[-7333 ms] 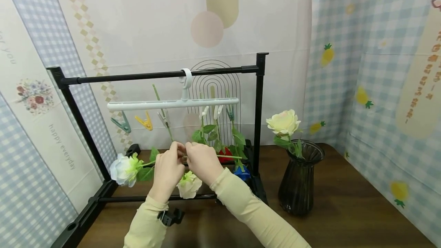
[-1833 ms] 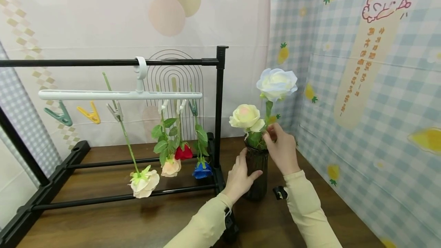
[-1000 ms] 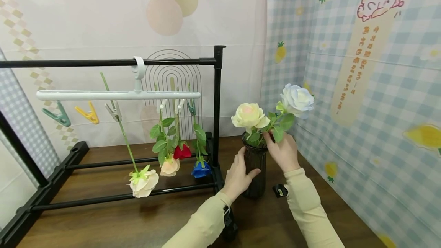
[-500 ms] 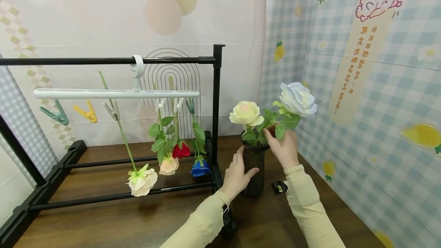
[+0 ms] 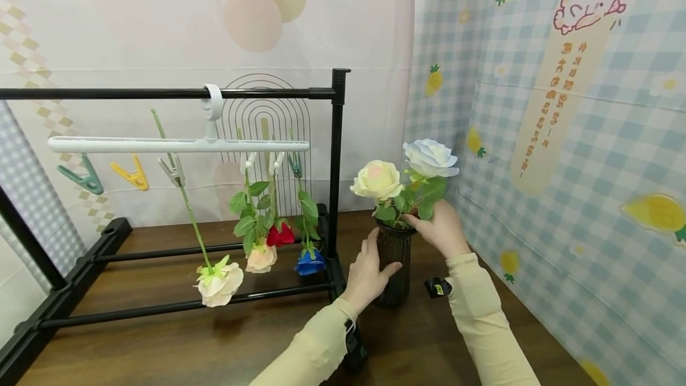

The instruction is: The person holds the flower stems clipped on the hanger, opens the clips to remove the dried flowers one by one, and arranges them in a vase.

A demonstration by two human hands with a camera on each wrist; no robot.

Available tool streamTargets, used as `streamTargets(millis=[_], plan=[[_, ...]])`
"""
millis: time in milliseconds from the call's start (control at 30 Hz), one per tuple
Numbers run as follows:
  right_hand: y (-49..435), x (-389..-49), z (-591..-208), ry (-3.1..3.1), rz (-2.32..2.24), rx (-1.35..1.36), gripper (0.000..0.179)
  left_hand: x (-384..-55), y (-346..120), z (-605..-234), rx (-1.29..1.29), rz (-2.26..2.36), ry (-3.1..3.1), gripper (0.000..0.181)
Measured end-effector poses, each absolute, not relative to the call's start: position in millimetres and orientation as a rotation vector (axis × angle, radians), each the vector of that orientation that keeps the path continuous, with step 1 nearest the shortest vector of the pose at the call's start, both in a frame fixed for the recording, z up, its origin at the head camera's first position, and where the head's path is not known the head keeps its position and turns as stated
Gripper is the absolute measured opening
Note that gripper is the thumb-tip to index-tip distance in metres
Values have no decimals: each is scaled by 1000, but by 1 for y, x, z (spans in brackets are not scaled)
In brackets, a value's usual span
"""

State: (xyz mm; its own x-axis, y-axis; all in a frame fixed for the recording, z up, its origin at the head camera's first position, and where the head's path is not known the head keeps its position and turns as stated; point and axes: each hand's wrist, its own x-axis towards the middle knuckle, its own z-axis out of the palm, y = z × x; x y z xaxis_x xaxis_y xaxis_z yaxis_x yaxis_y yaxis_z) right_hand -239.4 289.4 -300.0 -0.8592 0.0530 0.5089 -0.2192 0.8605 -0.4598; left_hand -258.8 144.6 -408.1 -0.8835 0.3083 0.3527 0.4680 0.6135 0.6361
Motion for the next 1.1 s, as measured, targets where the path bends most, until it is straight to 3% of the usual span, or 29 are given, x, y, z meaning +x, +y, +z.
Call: streamTargets(millis=[133, 367, 600, 800, 1100], plan=[[295, -231, -296, -2574, 781, 102, 49, -258, 143, -409, -652, -1139, -2628, 76], [305, -198, -289, -2691, 658, -25, 58, -258, 141, -409, -652, -1137, -2612, 76], [293, -164, -297, -2680, 573, 35, 31, -258, 140, -408, -641, -1102, -2623, 76], [273, -160, -298, -2625, 539, 301, 8, -260, 139, -406, -636, -1085, -2607, 77], [254, -166, -301, -2601, 602, 498, 9, -259, 136, -405, -710, -1164, -2638, 78]])
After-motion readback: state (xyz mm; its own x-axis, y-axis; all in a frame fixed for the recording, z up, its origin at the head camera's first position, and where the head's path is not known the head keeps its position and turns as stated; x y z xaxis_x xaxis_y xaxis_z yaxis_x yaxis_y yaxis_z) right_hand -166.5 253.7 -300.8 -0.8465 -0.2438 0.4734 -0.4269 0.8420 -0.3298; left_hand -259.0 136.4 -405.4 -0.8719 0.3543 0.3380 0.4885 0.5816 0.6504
